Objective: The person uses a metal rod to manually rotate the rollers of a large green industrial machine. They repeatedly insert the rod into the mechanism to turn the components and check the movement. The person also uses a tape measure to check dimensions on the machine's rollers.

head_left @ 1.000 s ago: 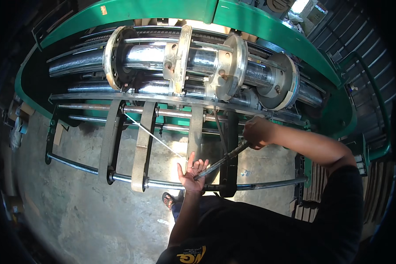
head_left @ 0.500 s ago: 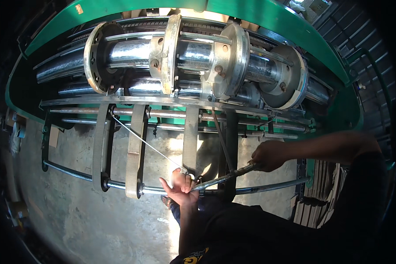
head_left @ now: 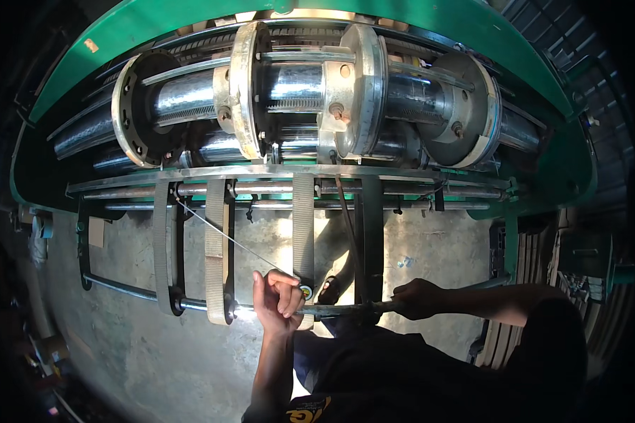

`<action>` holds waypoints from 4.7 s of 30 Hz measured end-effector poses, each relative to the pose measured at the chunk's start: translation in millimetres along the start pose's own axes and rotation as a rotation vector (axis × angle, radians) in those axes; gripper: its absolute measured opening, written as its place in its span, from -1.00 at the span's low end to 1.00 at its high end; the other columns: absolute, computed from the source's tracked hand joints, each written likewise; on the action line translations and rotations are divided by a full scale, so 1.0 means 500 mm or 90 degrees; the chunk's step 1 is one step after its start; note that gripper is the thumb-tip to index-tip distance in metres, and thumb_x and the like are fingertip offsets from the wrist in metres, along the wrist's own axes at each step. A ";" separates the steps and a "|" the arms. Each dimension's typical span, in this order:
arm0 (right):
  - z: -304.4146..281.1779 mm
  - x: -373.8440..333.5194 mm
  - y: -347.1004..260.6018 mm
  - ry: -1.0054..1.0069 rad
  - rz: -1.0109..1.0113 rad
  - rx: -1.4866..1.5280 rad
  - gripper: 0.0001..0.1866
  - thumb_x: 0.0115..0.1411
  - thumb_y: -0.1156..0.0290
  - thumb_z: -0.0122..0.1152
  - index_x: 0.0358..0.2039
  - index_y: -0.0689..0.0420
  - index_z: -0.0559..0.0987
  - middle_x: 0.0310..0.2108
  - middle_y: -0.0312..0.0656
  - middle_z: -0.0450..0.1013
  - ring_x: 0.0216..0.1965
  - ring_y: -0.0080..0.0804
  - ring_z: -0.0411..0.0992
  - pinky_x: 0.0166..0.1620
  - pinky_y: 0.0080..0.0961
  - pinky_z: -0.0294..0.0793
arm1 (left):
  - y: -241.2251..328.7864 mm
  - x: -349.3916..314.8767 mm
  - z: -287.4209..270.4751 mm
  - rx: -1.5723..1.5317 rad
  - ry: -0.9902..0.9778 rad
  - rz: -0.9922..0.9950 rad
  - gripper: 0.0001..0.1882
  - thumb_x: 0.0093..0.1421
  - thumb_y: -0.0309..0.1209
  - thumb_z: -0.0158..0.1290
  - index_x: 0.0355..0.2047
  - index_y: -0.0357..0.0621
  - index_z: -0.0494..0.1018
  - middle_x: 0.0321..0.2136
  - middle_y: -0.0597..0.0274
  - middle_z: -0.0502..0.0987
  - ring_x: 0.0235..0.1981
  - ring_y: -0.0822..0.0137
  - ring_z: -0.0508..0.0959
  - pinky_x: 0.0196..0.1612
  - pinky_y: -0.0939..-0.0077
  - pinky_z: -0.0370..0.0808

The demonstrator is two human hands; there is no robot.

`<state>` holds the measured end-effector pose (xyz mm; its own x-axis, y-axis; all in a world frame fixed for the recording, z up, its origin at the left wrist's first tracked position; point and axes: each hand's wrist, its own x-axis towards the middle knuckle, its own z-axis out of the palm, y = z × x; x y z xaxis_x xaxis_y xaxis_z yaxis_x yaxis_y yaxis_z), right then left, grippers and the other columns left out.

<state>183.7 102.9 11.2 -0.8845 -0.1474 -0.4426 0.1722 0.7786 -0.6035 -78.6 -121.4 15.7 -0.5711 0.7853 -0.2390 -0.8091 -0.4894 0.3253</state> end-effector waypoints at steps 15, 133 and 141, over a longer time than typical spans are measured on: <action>0.088 0.295 -0.078 0.333 0.438 0.728 -0.73 0.37 0.21 0.12 -0.23 0.19 0.48 -0.67 -0.25 0.39 -0.67 -0.48 0.38 -0.59 -0.49 0.30 | 0.077 -0.020 -0.015 -0.024 0.084 -0.061 -0.31 0.40 0.17 -0.21 0.02 -0.28 0.47 -0.50 0.30 0.47 -0.43 0.41 0.47 -0.31 0.52 0.44; 0.239 0.701 -0.380 0.522 0.429 0.479 -0.67 0.29 0.18 0.21 -0.15 0.20 0.59 -0.52 -0.15 0.53 -0.49 -0.32 0.54 -0.37 -0.32 0.51 | 0.802 -0.380 -1.000 0.789 0.485 -0.310 -0.60 0.37 -0.22 -0.07 0.13 -0.13 0.41 -0.23 0.16 0.61 -0.29 0.34 0.61 -0.31 0.40 0.50; -0.051 0.686 -0.495 0.299 0.599 0.155 -0.60 0.28 0.31 0.08 -0.01 0.37 0.52 -0.13 0.20 0.56 -0.08 0.10 0.56 -0.04 -0.09 0.59 | 0.780 -0.160 -0.737 0.669 0.117 -0.125 -0.47 0.38 -0.10 0.01 0.21 -0.17 0.37 -0.06 0.12 0.58 -0.08 0.27 0.58 -0.06 0.36 0.53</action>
<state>-173.1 -124.7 25.7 -0.4209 0.7366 -0.5295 0.9056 0.3074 -0.2923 -399.6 -514.7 -175.5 -0.5278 0.7026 -0.4772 -0.4157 0.2763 0.8665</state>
